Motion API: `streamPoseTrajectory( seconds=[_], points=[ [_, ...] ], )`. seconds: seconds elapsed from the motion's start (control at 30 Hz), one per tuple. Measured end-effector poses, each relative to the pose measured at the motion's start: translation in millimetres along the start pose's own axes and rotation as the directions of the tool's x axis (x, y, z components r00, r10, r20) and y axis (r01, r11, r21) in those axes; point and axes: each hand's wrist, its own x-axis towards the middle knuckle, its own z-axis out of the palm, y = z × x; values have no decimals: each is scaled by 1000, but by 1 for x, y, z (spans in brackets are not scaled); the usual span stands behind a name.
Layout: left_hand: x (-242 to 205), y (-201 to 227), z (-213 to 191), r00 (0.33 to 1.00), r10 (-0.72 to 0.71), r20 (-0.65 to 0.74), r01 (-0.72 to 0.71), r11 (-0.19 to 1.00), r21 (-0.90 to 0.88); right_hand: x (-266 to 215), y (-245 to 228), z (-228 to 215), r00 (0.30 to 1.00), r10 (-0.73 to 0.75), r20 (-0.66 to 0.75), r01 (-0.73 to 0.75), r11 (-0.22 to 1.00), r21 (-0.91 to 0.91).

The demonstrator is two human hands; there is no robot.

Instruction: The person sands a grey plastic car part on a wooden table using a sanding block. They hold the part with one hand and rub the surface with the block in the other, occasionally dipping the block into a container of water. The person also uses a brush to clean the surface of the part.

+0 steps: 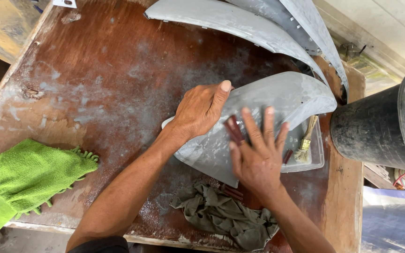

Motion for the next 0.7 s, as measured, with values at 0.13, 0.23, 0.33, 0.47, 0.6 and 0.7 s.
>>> streamPoseTrajectory(
  seconds=[0.13,0.23,0.33,0.47,0.6,0.7],
  points=[
    [0,4,0,1000,22,7,-23,1000,17,-5,-38,-11,996,-83,26,81,994,69],
    [2,8,2,999,-21,-39,22,999,46,-4,-46,-27,977,-192,93,167,960,227],
    [2,8,1,999,-45,-28,47,997,55,-2,-25,-12,982,-189,7,187,973,139],
    [1,8,1,999,-39,-31,41,997,63,5,-19,-16,998,-55,-23,57,992,112],
    [2,2,5,999,-12,-34,14,998,59,-3,-38,-14,986,-169,11,164,970,182],
    [1,8,2,999,-9,-39,11,998,58,-16,-55,-20,962,-248,118,211,943,257]
  ],
)
